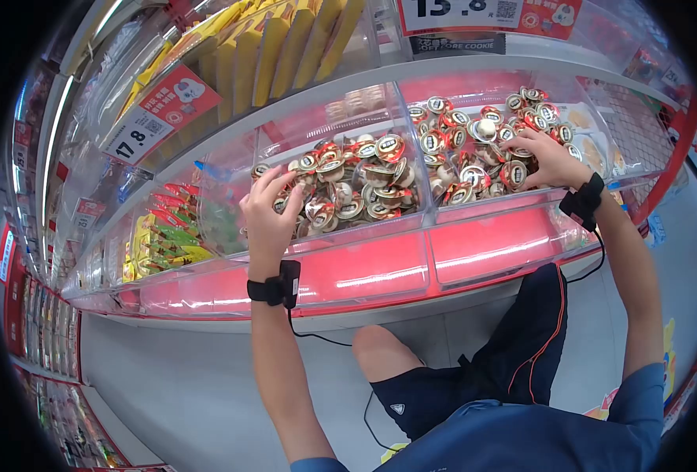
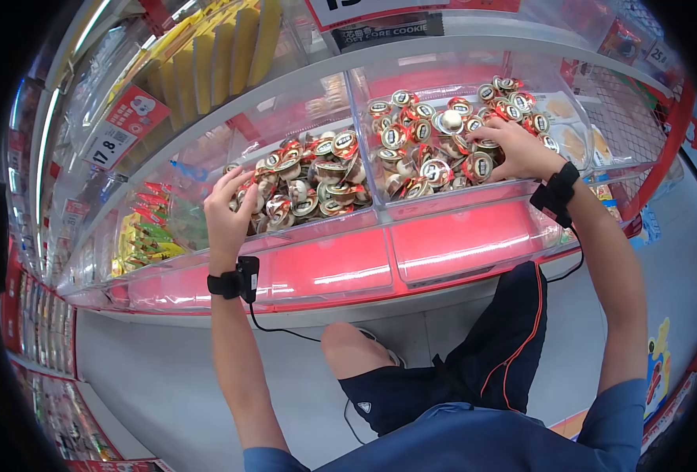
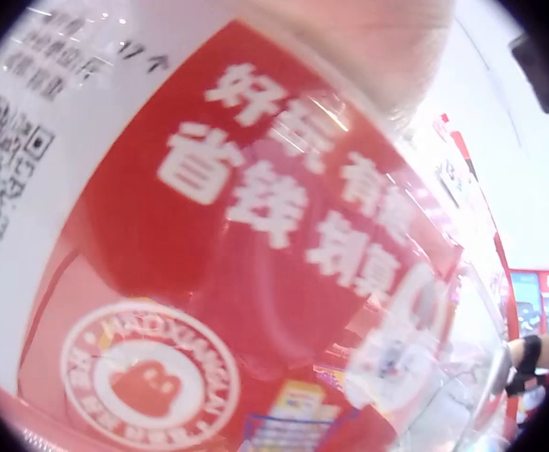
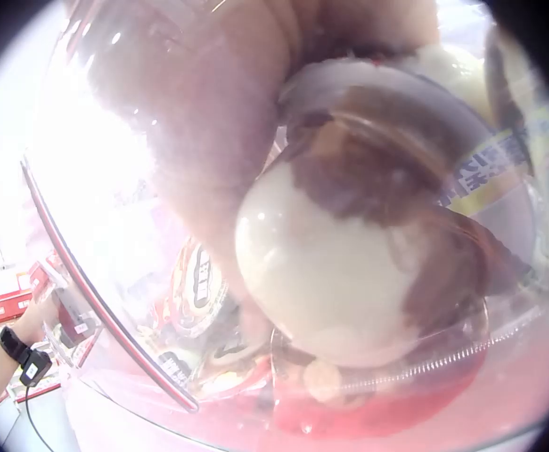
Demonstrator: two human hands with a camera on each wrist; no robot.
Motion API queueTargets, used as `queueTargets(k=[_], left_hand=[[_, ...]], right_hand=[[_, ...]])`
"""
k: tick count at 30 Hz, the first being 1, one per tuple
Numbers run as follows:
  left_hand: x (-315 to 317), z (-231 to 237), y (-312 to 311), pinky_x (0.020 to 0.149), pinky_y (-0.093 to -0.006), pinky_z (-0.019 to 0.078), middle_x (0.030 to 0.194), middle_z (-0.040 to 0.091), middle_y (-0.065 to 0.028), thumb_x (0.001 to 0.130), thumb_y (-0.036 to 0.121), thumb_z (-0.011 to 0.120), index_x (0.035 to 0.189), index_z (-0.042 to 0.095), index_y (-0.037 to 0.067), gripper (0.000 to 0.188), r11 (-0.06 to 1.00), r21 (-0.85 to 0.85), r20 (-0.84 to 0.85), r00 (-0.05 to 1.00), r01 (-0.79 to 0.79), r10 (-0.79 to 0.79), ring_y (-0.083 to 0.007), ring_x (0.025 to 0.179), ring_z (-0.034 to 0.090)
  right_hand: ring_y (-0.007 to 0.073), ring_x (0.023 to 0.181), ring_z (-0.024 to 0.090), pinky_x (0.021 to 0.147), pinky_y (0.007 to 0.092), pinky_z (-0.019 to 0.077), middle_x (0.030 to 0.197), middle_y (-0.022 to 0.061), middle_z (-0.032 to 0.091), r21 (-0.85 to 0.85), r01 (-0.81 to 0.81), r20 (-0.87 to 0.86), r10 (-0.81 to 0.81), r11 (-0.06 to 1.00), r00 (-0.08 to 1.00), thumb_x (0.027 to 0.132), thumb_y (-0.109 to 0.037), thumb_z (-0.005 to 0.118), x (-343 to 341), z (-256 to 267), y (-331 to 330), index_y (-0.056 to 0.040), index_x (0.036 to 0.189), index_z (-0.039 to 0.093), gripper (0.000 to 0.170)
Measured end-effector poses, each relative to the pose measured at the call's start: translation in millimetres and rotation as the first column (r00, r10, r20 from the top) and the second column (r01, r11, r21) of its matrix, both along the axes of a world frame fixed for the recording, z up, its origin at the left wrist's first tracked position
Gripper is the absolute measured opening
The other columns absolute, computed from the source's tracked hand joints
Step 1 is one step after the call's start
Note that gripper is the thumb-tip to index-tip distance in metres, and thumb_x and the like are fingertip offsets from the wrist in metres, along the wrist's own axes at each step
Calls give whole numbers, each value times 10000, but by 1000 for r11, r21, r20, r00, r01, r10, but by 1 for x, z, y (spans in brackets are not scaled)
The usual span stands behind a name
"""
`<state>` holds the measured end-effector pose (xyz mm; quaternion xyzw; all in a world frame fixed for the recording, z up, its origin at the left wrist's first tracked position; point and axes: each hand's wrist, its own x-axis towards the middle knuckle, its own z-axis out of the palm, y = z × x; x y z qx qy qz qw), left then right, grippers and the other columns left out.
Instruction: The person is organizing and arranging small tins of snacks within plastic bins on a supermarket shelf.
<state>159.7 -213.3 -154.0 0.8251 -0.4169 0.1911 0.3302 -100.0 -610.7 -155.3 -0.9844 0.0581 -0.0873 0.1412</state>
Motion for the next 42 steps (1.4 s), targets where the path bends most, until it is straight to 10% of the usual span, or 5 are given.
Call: queueTargets(k=[11,18,29,37,42], left_hand=[[-71,-4,-61,1008,-417,314,1421,445,-96,899,279,561,1287,546,130,416,927,267,267,904,263,-333,-235,1315,410],[-74,-10,-60,965,-401,329,1163,634,-79,864,197,595,1114,632,78,279,976,105,226,951,191,-210,-225,1136,556],[-73,-15,-65,916,-410,365,985,632,-83,825,214,620,1020,646,53,255,995,97,242,970,9,-32,-249,981,577],[-74,-15,-68,935,-424,357,974,631,-113,802,236,643,892,707,50,216,998,-14,316,947,63,-55,-266,998,562],[-70,-23,-68,992,-512,287,1062,637,-167,805,293,633,680,721,69,271,992,-9,314,941,-126,122,-333,1130,525]], right_hand=[[322,1018,560,878,381,460,1062,115,570,28,36,190,-41,999,981,659,89,668,-4,0,5,-84,1125,618,500],[313,972,568,819,393,486,1036,97,559,-167,172,523,-61,971,850,670,66,600,-6,8,18,-136,1142,611,513],[239,913,574,696,340,523,1019,39,569,-498,1,428,245,867,870,665,61,647,-9,45,58,-164,1123,625,511],[213,905,585,635,336,534,1011,51,568,-717,-265,414,700,645,582,718,-129,681,59,82,160,-165,1106,635,392],[232,1009,552,672,330,547,1062,63,542,-559,-356,380,613,749,693,751,-101,652,150,58,171,-185,1228,529,499]])
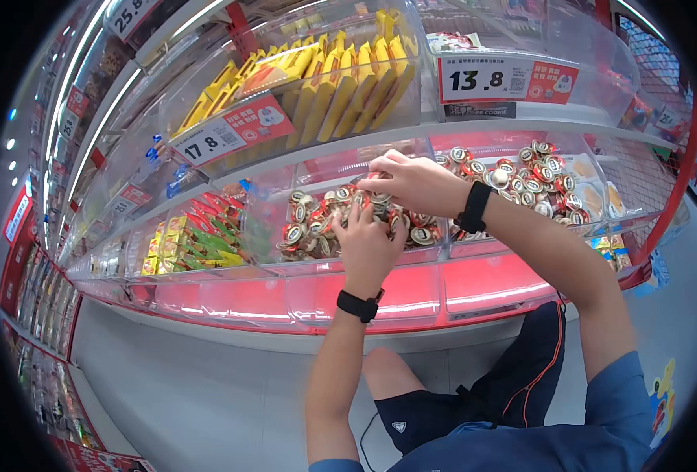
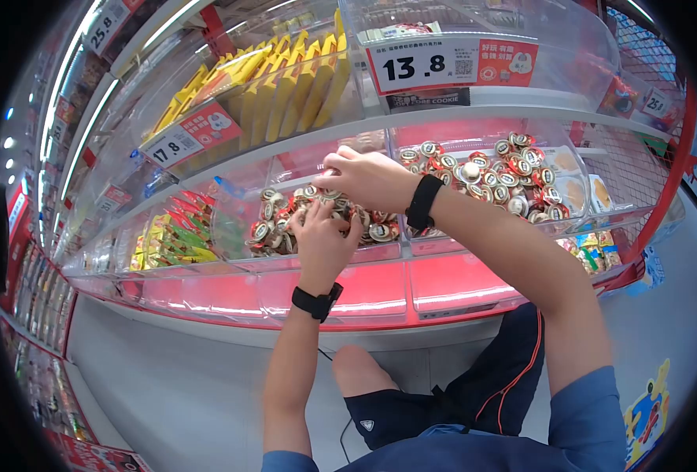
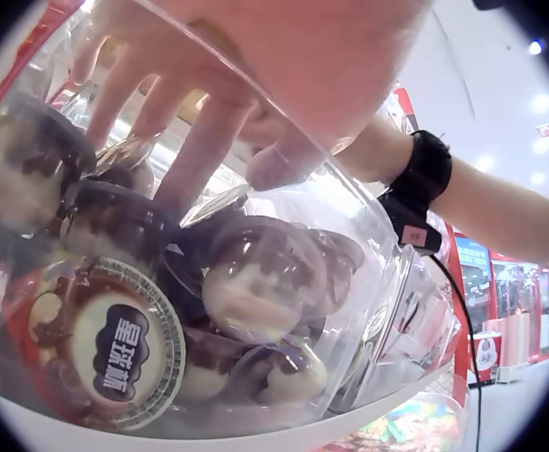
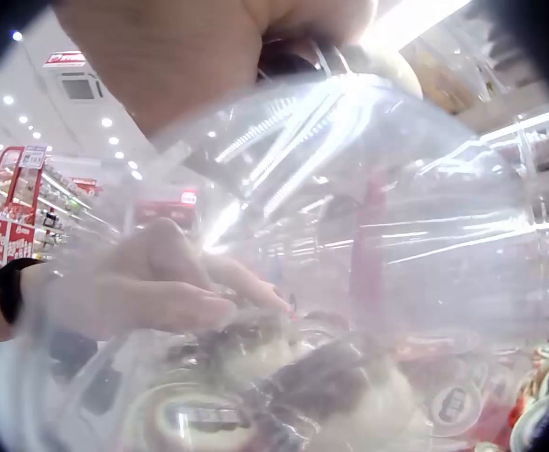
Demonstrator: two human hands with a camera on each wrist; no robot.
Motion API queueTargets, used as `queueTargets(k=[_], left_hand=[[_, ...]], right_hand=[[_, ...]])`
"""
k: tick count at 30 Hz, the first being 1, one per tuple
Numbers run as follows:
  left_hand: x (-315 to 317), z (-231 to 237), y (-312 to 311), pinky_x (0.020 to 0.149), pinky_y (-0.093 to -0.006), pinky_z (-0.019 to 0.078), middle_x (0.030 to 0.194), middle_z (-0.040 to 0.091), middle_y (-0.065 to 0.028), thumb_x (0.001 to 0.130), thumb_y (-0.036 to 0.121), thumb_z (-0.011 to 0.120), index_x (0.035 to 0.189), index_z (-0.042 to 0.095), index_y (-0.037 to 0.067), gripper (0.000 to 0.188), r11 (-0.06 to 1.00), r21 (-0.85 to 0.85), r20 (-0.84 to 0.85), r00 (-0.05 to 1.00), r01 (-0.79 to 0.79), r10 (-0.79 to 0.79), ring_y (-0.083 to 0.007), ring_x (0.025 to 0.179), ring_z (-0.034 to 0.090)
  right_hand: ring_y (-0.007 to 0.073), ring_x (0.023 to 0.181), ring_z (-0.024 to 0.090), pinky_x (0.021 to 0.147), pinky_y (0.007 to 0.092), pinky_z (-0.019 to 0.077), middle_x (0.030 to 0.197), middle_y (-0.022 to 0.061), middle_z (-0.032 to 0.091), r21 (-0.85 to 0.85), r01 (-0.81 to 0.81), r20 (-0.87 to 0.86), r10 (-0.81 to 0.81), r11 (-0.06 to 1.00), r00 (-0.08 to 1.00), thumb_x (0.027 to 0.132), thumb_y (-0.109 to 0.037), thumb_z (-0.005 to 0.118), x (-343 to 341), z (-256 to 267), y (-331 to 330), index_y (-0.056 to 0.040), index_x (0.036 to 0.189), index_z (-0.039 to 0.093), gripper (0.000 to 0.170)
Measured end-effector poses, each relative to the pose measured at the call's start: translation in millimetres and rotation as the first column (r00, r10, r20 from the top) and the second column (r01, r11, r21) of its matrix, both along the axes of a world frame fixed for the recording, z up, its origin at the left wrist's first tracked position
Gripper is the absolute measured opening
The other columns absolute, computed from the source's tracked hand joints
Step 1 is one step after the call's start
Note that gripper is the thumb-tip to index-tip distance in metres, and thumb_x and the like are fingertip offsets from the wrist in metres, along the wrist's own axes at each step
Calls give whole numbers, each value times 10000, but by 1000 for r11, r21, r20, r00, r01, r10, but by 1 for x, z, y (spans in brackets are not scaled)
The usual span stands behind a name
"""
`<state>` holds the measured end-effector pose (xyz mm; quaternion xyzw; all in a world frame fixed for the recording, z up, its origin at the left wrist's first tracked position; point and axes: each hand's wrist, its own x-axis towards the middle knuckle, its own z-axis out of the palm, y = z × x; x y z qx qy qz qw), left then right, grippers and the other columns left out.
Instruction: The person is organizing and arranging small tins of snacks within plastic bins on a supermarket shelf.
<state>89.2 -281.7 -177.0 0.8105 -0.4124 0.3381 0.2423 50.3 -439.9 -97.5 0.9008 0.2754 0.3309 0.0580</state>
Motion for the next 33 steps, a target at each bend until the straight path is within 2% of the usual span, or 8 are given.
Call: queueTargets(k=[3,4,8,14,18,22,28,33], left_hand=[[1,1,3,1035,-552,228,1204,579,-203,806,389,623,761,723,77,332,997,59,-48,998,-48,51,-385,1235,447],[-1,3,1,1040,-556,222,1237,559,-202,802,405,625,793,723,79,341,995,66,-56,996,-69,73,-392,1250,430],[-4,6,-4,1036,-574,228,1333,473,-216,781,455,640,1062,642,58,486,973,184,-110,981,-137,159,-399,1298,368],[-9,11,-5,1051,-520,242,1441,356,-225,802,378,632,1330,507,143,591,999,0,-124,991,-52,52,-372,1338,332],[-2,5,-3,1068,-518,209,1472,325,-209,846,341,587,1323,528,237,492,983,185,-55,998,-6,16,-345,1365,305],[-4,5,-4,1068,-538,195,1479,312,-216,854,382,566,1344,505,229,516,977,209,-94,994,-37,58,-357,1374,284],[-6,9,-7,1070,-555,181,1485,287,-225,844,422,559,1381,458,228,580,963,251,-111,985,-97,129,-370,1382,255],[-9,9,-7,1072,-527,202,1465,308,-244,819,403,591,1352,478,122,613,969,201,-95,982,-144,166,-371,1369,272]], right_hand=[[288,1155,510,813,407,525,1233,100,531,-72,289,-386,-293,955,874,825,-272,650,1,-2,3,-167,1278,500,488],[302,1199,493,935,423,460,1275,124,528,-59,220,-373,-226,974,900,836,-333,641,3,-4,0,-122,1269,513,499],[269,1199,498,1019,398,374,1190,135,591,-60,45,-50,-48,997,998,840,-349,635,-14,-7,-14,-28,1162,574,458],[278,1194,482,1010,410,386,1301,136,501,-67,156,-147,-164,986,975,838,-221,622,-89,32,-56,-87,1249,505,448],[299,1190,470,976,443,405,1282,137,492,-161,361,-265,-392,919,881,820,-236,642,-101,21,-118,-102,1294,466,523],[357,1148,488,944,486,417,1270,178,471,-147,474,-439,-487,868,755,824,-441,646,-88,10,-146,-141,1346,432,638],[444,1383,180,1073,556,288,1503,233,192,-162,446,-618,-443,880,650,591,-646,754,-29,-16,-123,-221,1441,320,1045],[447,1397,106,1104,565,218,1506,262,157,8,444,-765,-281,896,579,539,-640,787,13,-37,-149,-195,1455,282,1136]])
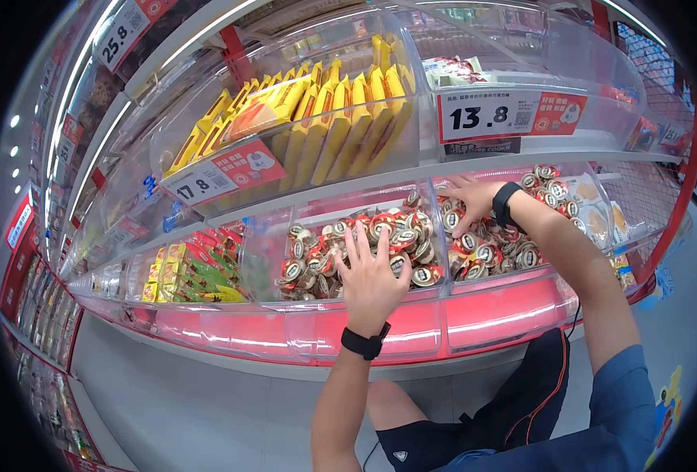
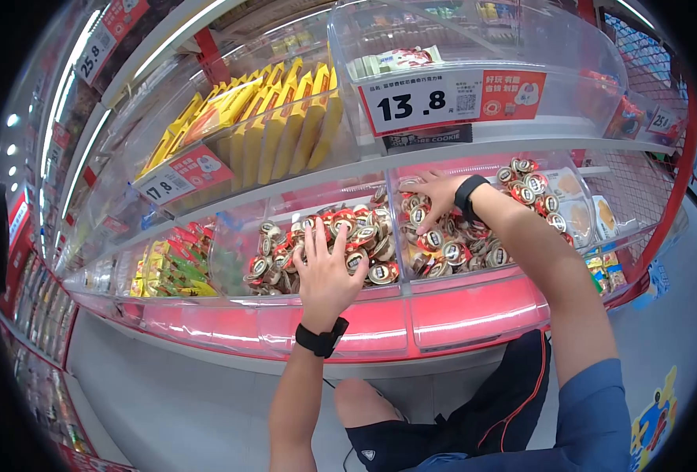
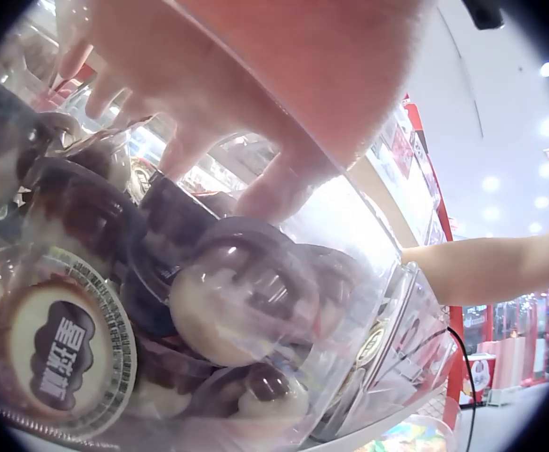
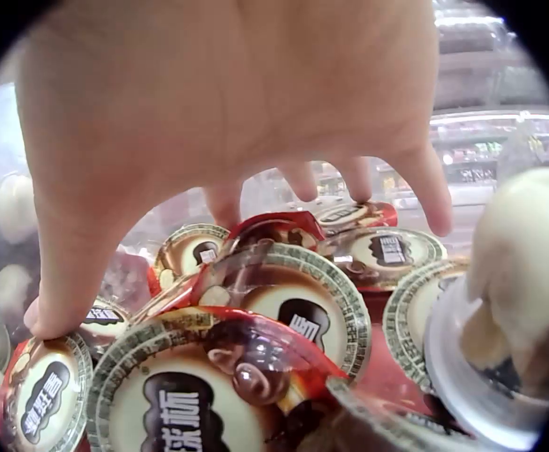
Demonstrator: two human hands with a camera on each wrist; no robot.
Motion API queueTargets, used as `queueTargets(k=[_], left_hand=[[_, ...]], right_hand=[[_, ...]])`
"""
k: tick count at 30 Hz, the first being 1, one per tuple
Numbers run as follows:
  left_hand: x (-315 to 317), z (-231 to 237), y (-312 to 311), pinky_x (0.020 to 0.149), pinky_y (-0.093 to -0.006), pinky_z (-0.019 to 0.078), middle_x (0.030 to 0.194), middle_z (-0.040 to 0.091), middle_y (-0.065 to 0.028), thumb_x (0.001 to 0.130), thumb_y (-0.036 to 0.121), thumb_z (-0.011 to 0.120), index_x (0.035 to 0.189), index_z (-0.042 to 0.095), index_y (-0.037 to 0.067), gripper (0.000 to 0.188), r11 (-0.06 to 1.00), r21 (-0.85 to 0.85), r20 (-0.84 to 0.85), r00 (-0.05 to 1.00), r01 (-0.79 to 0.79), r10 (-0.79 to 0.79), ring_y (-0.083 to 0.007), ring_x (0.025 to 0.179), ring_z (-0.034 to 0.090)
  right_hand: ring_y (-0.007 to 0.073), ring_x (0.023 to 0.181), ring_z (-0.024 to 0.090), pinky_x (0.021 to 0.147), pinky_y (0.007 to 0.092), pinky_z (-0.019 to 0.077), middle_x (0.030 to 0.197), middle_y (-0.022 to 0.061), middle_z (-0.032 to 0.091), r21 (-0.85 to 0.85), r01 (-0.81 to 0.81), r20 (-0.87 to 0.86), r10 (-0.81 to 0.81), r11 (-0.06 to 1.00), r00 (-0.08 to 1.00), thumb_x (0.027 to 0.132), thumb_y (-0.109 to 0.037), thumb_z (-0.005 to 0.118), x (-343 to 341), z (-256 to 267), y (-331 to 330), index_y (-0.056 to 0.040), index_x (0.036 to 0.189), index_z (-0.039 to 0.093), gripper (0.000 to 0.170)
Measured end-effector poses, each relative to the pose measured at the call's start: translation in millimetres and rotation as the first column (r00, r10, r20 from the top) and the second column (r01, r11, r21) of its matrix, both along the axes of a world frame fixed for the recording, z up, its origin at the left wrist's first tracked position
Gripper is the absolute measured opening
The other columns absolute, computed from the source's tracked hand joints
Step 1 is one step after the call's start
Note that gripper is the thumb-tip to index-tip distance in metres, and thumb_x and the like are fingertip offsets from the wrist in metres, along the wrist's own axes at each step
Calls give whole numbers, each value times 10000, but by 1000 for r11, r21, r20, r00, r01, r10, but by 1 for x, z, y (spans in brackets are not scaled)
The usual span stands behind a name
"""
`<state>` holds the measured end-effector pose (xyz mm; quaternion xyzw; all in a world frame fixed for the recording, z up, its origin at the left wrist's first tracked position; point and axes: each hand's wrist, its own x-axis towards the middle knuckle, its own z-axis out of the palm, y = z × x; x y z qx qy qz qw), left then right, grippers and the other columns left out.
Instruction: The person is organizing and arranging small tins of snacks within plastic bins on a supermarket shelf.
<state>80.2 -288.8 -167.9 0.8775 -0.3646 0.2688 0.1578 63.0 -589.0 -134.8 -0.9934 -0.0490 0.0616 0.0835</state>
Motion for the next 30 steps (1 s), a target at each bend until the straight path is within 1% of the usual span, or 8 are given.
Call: queueTargets(k=[2,6,8,13,16,22,25,30], left_hand=[[1,0,-1,1073,-512,207,1458,317,-249,812,400,597,1341,481,83,627,1000,-22,11,1000,6,-6,-371,1367,275],[0,3,-2,1070,-513,211,1447,333,-248,804,399,605,1316,501,74,615,999,-32,18,1000,14,-13,-382,1360,284],[1,2,-3,1063,-517,220,1439,342,-252,800,388,610,1292,523,76,589,999,-44,22,999,28,-27,-385,1355,291],[1,2,-6,1064,-527,219,1436,346,-258,787,368,617,1256,552,77,556,997,-58,-2,999,46,-46,-380,1356,294],[4,-1,-4,1064,-541,221,1414,379,-262,793,391,588,1236,549,72,547,995,-93,3,1000,29,-29,-369,1351,310],[5,0,-3,1044,-517,251,1373,415,-268,790,391,587,1223,550,54,549,991,-128,45,998,43,-38,-392,1309,348],[4,-1,-5,1045,-509,247,1370,420,-265,782,385,595,1217,553,52,550,991,-122,59,997,56,-49,-389,1302,357],[6,-5,-2,1040,-503,244,1363,427,-261,773,386,603,1179,572,50,528,988,-146,64,997,57,-48,-385,1299,362]], right_hand=[[446,1396,110,1110,548,221,1506,271,148,57,34,-16,-33,998,999,538,-642,787,3,-7,-8,-198,1455,282,1137],[422,1316,267,1051,502,333,1371,266,338,-100,-45,-75,37,994,996,543,-591,799,-11,-4,21,-130,1406,340,1082],[404,1189,414,925,492,449,1231,224,451,-160,-73,111,92,984,990,537,-503,805,-9,-24,17,-148,1287,458,899],[407,1156,457,923,498,443,1219,231,466,-149,-72,160,96,986,982,592,-431,803,-9,-25,15,-135,1273,476,811],[402,1141,479,921,499,444,1172,236,492,-47,73,103,-68,996,992,628,-392,794,-11,-24,19,-176,1301,480,773],[333,1040,527,792,460,483,1057,166,512,-464,-100,334,278,880,900,577,-161,714,-27,-1,39,-93,1057,604,497],[345,1056,500,879,465,446,1066,160,484,-432,-43,394,231,901,890,536,-211,794,-33,18,41,-63,1005,612,524],[315,987,504,793,438,436,1027,143,471,-440,-106,432,314,892,845,549,-98,707,-58,48,49,-102,966,600,430]])
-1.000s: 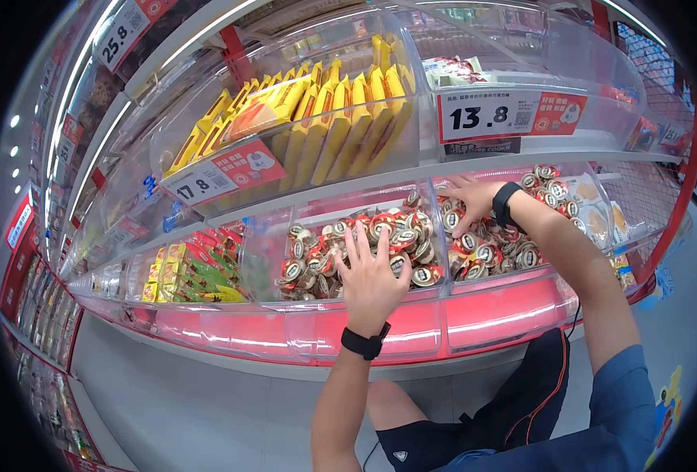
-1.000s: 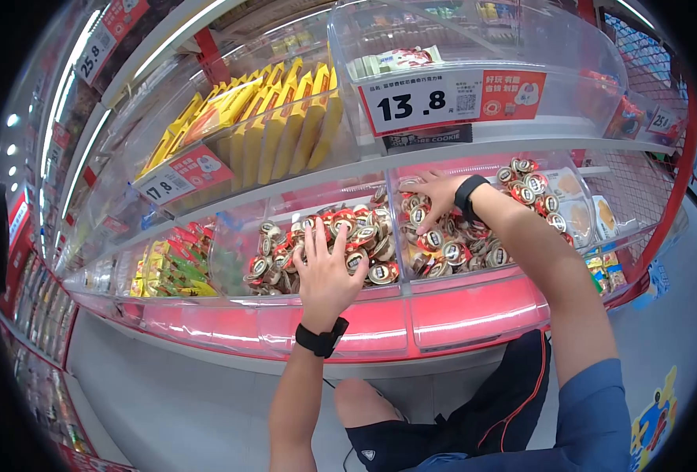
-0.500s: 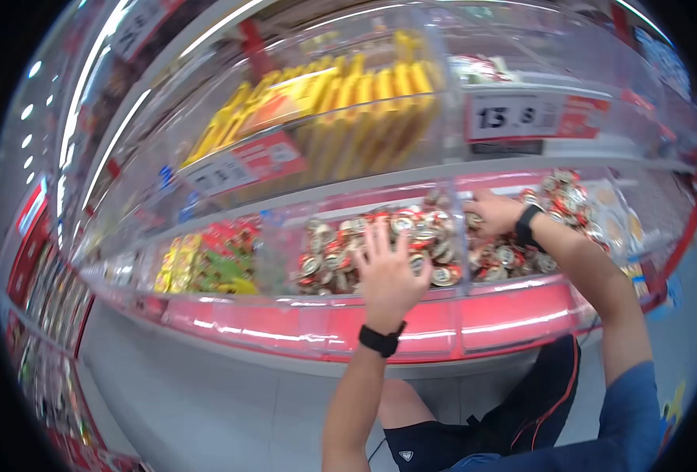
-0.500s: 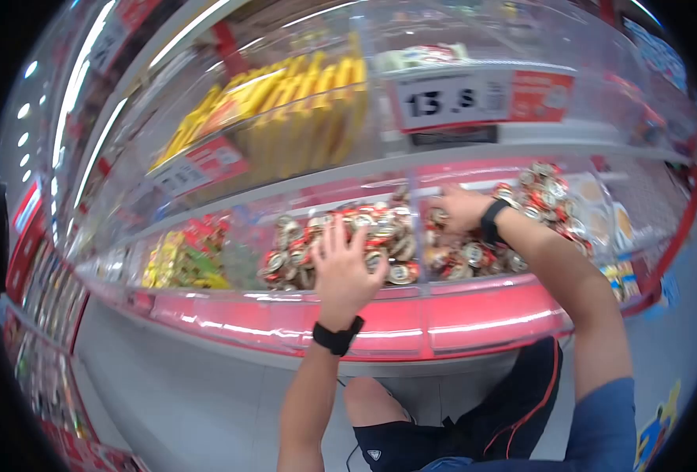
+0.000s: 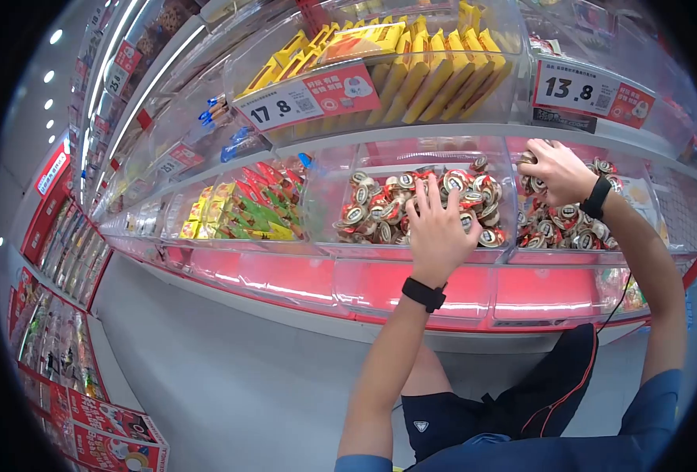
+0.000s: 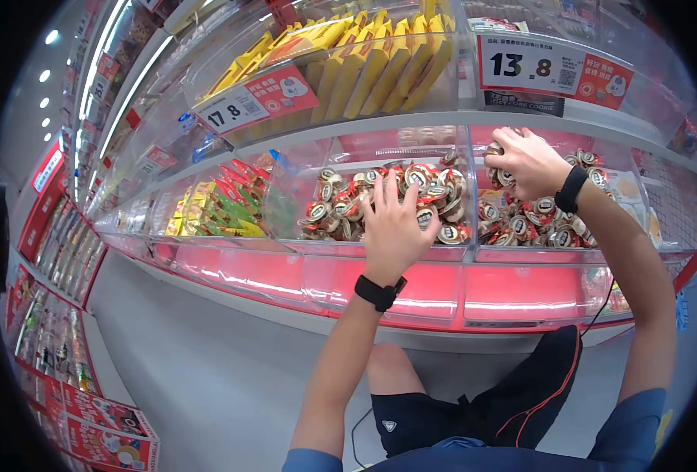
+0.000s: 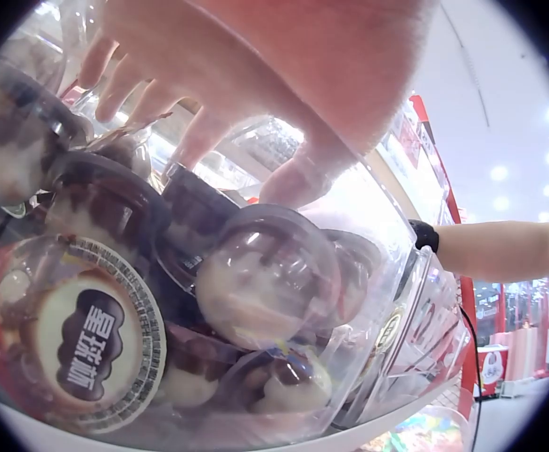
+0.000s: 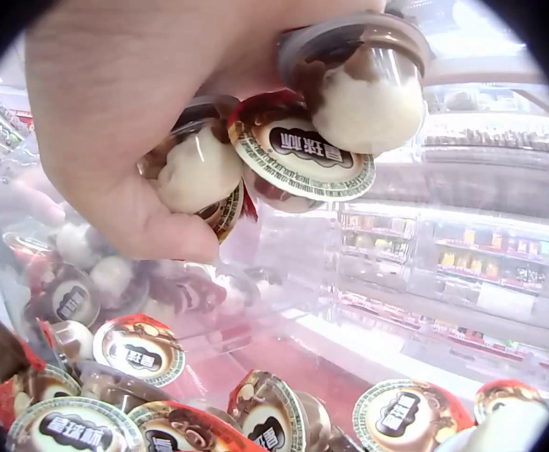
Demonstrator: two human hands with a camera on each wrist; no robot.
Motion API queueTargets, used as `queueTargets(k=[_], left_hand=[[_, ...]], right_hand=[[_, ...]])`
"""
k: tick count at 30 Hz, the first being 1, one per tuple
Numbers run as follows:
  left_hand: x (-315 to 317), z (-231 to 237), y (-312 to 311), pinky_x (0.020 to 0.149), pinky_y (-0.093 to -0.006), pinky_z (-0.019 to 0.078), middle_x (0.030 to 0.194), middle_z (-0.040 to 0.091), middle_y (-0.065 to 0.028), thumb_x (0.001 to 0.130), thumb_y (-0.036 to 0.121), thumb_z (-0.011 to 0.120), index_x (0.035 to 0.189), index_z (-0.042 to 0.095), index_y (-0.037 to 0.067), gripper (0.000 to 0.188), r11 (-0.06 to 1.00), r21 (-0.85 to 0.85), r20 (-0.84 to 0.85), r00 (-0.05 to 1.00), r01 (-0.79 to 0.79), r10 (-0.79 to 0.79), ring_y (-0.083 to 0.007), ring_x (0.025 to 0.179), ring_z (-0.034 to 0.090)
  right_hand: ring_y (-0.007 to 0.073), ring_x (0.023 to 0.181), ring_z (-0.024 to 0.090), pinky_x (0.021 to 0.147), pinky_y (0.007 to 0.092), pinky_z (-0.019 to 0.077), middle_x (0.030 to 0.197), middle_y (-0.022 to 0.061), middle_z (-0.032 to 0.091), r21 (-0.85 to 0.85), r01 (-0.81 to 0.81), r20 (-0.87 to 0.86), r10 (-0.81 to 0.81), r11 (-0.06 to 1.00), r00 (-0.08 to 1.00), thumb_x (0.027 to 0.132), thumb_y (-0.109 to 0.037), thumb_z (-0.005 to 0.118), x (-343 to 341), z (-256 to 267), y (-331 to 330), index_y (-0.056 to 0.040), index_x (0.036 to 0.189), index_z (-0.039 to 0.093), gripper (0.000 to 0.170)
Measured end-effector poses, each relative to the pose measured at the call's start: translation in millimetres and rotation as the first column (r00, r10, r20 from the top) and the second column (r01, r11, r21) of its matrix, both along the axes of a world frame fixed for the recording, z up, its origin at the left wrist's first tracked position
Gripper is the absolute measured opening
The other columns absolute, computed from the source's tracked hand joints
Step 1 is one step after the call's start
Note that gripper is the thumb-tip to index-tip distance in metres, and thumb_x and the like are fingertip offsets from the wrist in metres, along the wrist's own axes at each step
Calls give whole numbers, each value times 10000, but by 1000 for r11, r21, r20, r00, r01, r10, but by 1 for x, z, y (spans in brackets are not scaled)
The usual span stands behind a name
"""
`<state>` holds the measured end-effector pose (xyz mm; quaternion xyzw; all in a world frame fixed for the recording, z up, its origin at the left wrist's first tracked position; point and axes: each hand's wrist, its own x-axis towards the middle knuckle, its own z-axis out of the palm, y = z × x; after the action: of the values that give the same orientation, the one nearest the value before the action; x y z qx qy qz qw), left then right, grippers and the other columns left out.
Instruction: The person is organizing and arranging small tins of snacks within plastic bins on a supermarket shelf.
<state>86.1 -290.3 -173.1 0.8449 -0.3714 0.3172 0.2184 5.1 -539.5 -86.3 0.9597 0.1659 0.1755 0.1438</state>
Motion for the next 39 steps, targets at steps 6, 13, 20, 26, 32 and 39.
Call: queueTargets(k=[6,13,20,26,32,39], left_hand=[[2,-3,0,1046,-506,241,1345,449,-257,768,388,610,1154,585,46,517,1000,-8,-3,1000,2,-2,-384,1297,364],[2,6,20,967,-433,370,1227,543,-168,775,113,638,999,637,41,235,910,-150,15,921,388,-390,-317,1145,509],[-9,14,71,806,-399,462,1001,613,-96,764,21,621,855,625,22,91,845,-353,54,910,402,-411,-290,941,577],[4,9,103,791,-374,452,925,632,-79,763,-6,604,813,628,17,61,795,-538,57,953,281,-299,-264,887,584],[18,-4,125,783,-330,470,878,655,-99,808,-10,569,777,638,-14,76,719,-686,5,990,107,-143,-225,867,598],[13,-12,120,788,-344,453,882,648,-87,804,4,581,782,626,0,50,765,-626,-28,976,152,-217,-236,858,585]], right_hand=[[282,1019,494,788,416,418,1113,117,468,-7,-112,96,112,994,989,506,-91,706,-39,15,21,-132,979,600,486],[285,1052,495,849,455,399,1149,118,467,-88,-201,164,214,976,963,500,-130,719,-51,24,31,-186,1067,599,582],[311,988,539,840,494,400,1141,150,457,-120,-404,249,421,907,872,521,-190,711,-52,13,45,-207,1042,623,529],[276,941,548,742,428,434,1105,119,472,-73,-605,214,605,793,767,583,-215,698,-31,26,106,-199,996,635,418],[270,1020,547,772,424,464,1120,97,494,-73,-496,64,500,865,864,609,-214,717,55,22,156,-182,1006,628,408],[370,1254,432,983,481,427,1400,189,387,-15,-114,-298,104,993,949,725,-546,703,96,9,135,-243,1400,401,799]])
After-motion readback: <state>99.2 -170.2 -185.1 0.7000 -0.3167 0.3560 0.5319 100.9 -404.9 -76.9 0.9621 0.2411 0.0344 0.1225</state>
